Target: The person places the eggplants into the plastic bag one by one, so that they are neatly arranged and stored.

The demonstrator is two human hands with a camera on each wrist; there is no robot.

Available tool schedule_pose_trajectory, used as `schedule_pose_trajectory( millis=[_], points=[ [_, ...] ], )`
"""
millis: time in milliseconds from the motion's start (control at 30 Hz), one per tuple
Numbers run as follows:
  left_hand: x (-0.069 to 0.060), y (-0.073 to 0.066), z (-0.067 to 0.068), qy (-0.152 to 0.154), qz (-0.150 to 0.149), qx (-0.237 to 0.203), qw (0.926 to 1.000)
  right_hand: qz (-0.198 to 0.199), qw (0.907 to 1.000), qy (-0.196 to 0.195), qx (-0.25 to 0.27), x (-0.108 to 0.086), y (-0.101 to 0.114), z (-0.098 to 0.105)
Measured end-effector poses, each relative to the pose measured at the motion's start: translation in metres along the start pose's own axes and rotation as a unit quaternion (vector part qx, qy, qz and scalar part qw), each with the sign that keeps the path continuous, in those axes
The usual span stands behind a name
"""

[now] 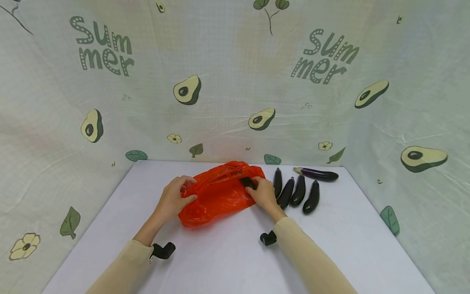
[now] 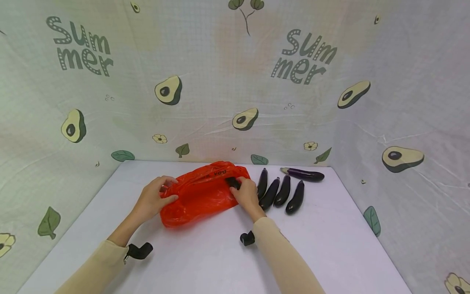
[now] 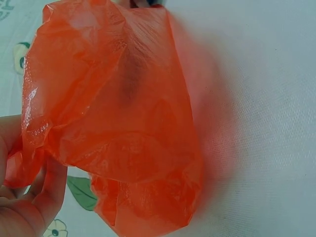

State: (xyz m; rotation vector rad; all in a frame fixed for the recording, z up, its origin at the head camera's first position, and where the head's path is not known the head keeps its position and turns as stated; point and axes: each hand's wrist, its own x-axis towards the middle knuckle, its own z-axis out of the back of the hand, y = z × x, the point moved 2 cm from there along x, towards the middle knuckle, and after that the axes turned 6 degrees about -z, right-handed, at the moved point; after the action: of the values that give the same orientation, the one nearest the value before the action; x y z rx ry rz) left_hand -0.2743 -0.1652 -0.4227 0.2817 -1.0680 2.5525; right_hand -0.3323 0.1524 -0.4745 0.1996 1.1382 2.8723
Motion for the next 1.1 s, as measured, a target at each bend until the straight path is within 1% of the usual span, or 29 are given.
schedule_pose_trajectory(
  millis=[200, 267, 467, 600, 767, 933, 1100],
  points=[
    [0.001, -0.001, 0.0, -0.002, 0.001, -0.002, 1.0, -0.014, 0.9999, -0.004, 0.008, 0.002, -0.003, -0.001],
    [0.001, -0.002, 0.0, -0.001, 0.003, -0.002, 1.0, -0.014, 0.9999, -0.004, 0.008, 0.001, -0.003, -0.001],
    [0.002, -0.001, 0.0, -0.001, 0.006, 0.0, 1.0, -0.007, 1.0, -0.005, 0.003, -0.004, -0.002, 0.01],
    [0.001, -0.002, 0.0, -0.002, 0.007, 0.002, 1.0, 0.013, 0.9999, -0.005, -0.006, -0.01, -0.001, 0.027],
    [0.001, -0.003, 0.001, -0.003, 0.004, 0.001, 1.0, 0.042, 0.9987, -0.013, -0.026, -0.017, -0.006, 0.057],
    [0.001, -0.002, 0.002, -0.001, 0.005, -0.002, 1.0, 0.051, 0.9968, -0.038, -0.048, -0.026, -0.021, 0.088],
    [0.0, -0.001, 0.002, 0.0, 0.006, -0.002, 1.0, 0.053, 0.9943, -0.056, -0.073, -0.04, -0.043, 0.114]
  ],
)
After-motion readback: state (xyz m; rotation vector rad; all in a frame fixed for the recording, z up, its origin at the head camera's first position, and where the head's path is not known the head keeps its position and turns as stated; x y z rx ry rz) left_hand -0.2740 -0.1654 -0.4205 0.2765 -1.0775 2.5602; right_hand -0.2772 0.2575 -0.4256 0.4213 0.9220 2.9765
